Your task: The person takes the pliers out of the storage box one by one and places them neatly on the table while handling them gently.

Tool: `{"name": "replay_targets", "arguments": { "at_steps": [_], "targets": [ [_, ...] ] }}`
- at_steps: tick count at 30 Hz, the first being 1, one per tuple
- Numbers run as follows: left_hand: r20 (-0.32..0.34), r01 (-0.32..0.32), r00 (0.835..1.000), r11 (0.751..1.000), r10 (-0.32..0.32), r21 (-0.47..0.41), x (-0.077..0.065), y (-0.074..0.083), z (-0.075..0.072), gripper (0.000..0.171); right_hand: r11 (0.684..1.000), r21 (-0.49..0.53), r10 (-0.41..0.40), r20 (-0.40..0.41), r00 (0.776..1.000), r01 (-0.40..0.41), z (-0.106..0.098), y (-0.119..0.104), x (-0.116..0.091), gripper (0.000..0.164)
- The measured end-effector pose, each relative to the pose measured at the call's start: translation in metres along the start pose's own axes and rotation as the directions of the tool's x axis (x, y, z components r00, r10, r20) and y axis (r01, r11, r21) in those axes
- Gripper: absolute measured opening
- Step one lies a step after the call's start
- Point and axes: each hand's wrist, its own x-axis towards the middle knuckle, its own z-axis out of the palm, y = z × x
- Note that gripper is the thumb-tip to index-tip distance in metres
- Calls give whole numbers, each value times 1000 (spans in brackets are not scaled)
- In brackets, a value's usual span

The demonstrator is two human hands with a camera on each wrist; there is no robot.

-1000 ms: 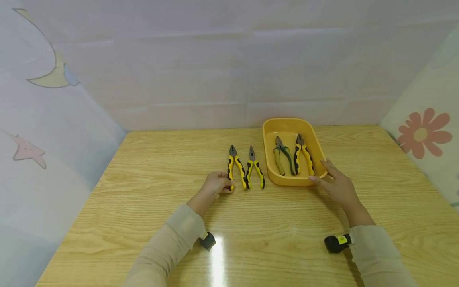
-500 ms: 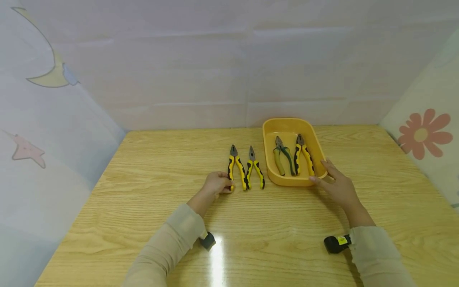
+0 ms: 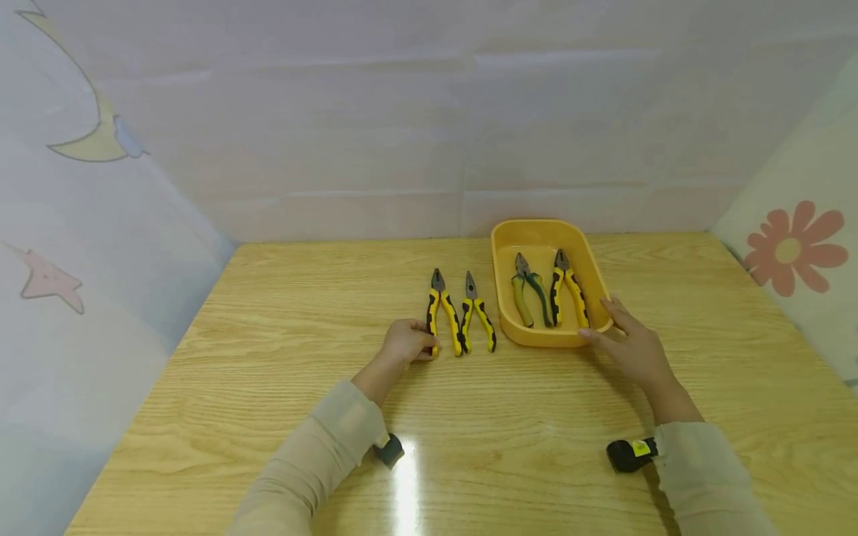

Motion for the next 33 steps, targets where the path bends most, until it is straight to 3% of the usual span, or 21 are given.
{"name": "replay_targets", "arguments": {
  "at_steps": [18, 25, 33],
  "targets": [
    [6, -18, 1000, 989, 18, 146, -2, 5, 1, 23, 1000, -16, 5, 18, 1000, -5, -1, 1, 1, 77],
    [12, -31, 1000, 973, 29, 228, 0, 5, 1, 18, 1000, -18, 3, 14, 1000, -2, -1, 3, 3, 77],
    [-9, -18, 1000, 936, 23, 352, 3, 7, 2, 13, 1000, -12, 0, 7, 1000, 0, -1, 5, 4, 77]
  ]
}}
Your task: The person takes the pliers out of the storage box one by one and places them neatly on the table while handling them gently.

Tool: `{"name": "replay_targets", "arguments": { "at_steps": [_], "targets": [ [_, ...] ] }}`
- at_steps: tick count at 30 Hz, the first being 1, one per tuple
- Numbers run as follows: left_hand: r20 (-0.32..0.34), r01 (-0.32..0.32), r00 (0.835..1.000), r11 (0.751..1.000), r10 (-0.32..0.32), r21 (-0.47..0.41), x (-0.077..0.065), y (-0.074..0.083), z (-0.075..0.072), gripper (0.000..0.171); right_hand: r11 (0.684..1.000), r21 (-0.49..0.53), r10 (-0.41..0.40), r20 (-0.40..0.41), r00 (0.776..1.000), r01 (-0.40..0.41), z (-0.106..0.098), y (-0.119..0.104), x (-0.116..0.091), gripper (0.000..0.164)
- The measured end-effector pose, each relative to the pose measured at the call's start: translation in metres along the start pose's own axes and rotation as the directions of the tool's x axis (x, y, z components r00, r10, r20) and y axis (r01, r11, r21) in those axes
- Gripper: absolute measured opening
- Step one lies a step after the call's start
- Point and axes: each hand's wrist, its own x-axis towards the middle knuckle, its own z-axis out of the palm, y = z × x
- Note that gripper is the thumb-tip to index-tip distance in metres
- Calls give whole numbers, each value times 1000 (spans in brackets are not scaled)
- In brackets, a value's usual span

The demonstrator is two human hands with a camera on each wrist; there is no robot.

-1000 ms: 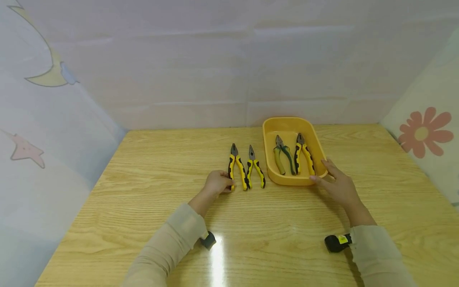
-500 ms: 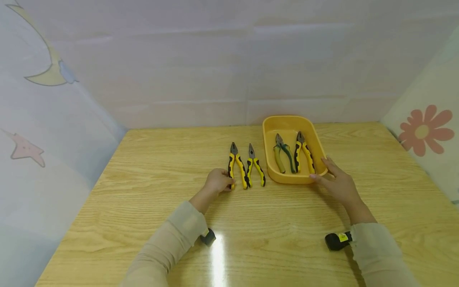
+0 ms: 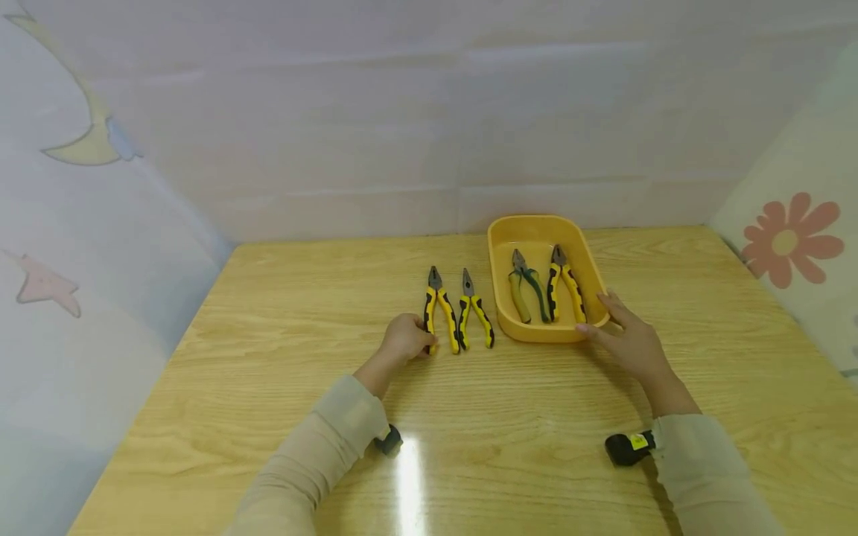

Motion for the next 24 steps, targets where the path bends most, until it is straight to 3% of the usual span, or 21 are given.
{"name": "replay_targets", "arguments": {
  "at_steps": [6, 14, 24],
  "targets": [
    [-2, 32, 999, 999, -32, 9, -2, 2, -2, 20, 1000, 0, 0, 1, 1000, 0, 0, -2, 1, 78],
    [4, 12, 1000, 1000, -12, -22, -9, 5, -5, 26, 1000, -2, 7, -3, 1000, -7, 0, -2, 0, 77],
    [-11, -9, 1000, 1000, 9, -8, -8, 3, -7, 23, 1000, 5, -1, -1, 1000, 1, 1, 0, 0, 77]
  ]
}}
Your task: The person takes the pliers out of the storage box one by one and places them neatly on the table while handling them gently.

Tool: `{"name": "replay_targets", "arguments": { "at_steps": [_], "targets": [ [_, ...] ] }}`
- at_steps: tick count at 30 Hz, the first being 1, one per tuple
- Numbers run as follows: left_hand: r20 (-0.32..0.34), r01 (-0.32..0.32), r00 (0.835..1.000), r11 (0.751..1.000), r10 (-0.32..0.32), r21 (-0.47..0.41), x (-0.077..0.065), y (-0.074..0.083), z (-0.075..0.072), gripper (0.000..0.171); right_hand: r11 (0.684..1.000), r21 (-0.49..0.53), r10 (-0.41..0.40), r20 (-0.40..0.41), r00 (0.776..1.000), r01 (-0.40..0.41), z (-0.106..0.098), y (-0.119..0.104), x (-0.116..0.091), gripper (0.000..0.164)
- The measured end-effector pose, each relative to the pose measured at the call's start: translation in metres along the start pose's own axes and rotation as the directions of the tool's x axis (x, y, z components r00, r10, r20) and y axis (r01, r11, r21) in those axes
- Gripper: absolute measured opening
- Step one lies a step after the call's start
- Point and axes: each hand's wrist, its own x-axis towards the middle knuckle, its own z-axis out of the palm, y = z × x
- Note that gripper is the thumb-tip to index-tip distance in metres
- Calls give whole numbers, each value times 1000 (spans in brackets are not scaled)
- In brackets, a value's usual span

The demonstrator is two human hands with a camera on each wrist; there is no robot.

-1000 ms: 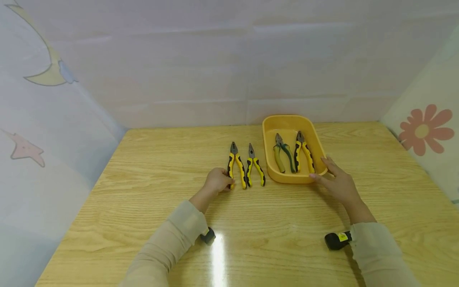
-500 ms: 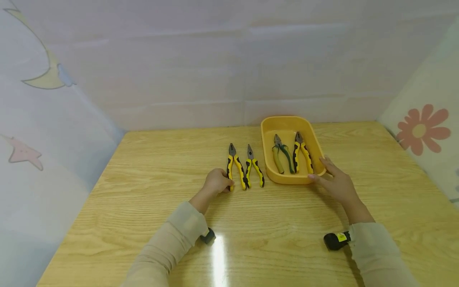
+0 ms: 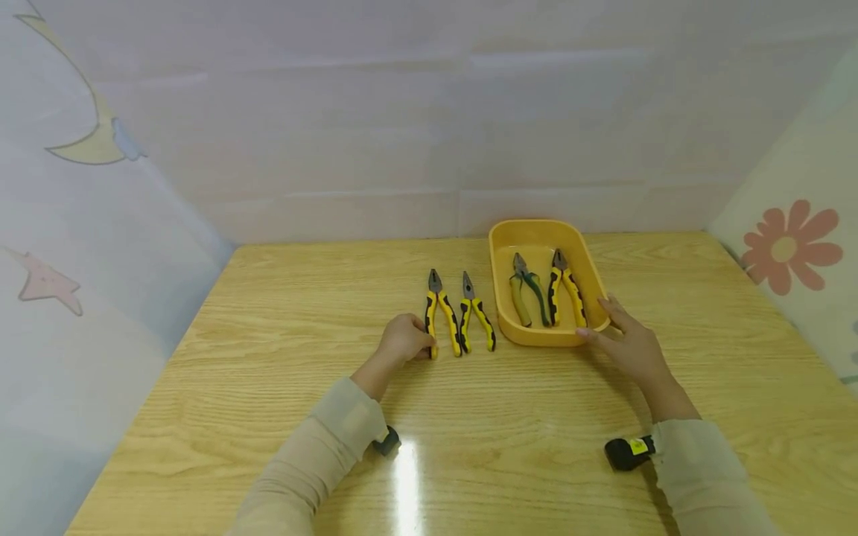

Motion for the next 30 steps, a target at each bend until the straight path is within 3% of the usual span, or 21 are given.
{"name": "replay_targets", "arguments": {
  "at_steps": [11, 30],
  "targets": [
    [-14, -40, 999, 998, 41, 55, -4, 5, -1, 31, 1000, 27, 3, 4, 1000, -3, 2, -1, -3, 77],
    [12, -106, 994, 994, 106, 1, -10, 17, 0, 42, 1000, 9, -1, 4, 1000, 1, -1, -4, -2, 77]
  ]
}}
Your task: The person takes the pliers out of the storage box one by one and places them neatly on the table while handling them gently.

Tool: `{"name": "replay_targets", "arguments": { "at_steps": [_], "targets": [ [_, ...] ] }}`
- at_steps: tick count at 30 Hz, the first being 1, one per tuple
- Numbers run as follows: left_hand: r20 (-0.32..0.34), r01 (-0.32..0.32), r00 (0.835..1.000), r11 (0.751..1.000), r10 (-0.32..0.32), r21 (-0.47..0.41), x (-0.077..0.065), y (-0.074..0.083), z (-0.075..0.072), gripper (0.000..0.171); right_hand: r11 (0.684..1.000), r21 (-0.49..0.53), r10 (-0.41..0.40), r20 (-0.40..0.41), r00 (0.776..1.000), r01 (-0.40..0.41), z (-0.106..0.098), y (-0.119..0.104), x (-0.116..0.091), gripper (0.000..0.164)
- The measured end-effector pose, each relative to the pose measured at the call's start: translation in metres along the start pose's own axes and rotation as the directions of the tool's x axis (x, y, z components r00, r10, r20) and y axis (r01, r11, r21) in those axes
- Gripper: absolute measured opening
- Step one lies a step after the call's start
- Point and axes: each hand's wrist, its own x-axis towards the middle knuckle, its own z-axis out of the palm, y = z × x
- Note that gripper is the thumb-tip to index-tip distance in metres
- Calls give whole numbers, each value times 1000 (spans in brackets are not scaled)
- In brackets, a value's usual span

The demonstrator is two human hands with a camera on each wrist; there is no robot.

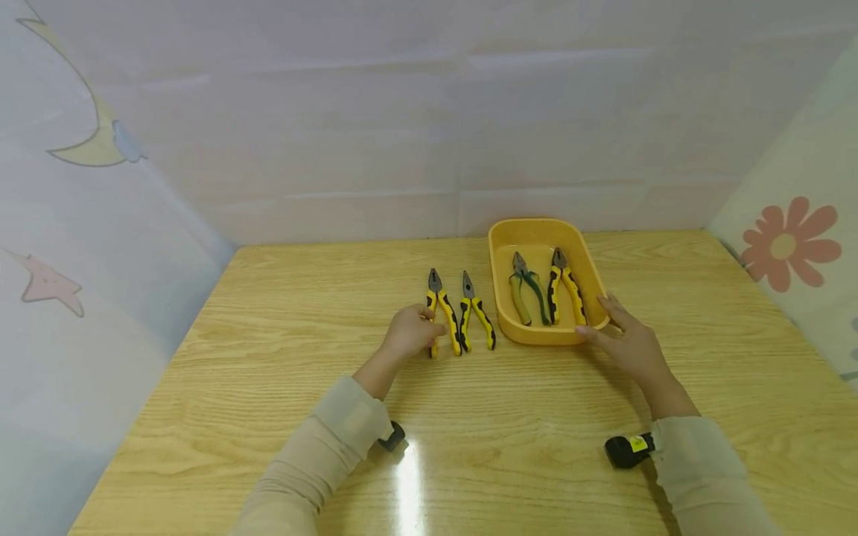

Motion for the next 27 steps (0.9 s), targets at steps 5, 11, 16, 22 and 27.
{"name": "replay_targets", "arguments": {
  "at_steps": [5, 11, 16, 22, 27],
  "targets": [
    [9, -8, 1000, 1000, 8, -4, -2, 4, 2, 41, 1000, 4, 2, 0, 1000, -2, 0, 1, 0, 77],
    [17, -37, 999, 999, 37, 40, -6, 12, 6, 41, 1000, 4, 6, -1, 1000, -6, 0, 1, -1, 77],
    [32, -50, 998, 998, 49, 31, -7, 15, 10, 42, 1000, 3, 5, 1, 1000, -5, 1, 2, 0, 77],
    [45, -77, 996, 997, 76, 18, -7, 18, 12, 46, 1000, 2, -2, -4, 1000, 2, 1, 0, 0, 77],
    [40, -91, 995, 996, 92, -23, -9, 22, 14, 45, 1000, -3, -9, -9, 1000, 9, 0, -1, 0, 77]
  ]
}}
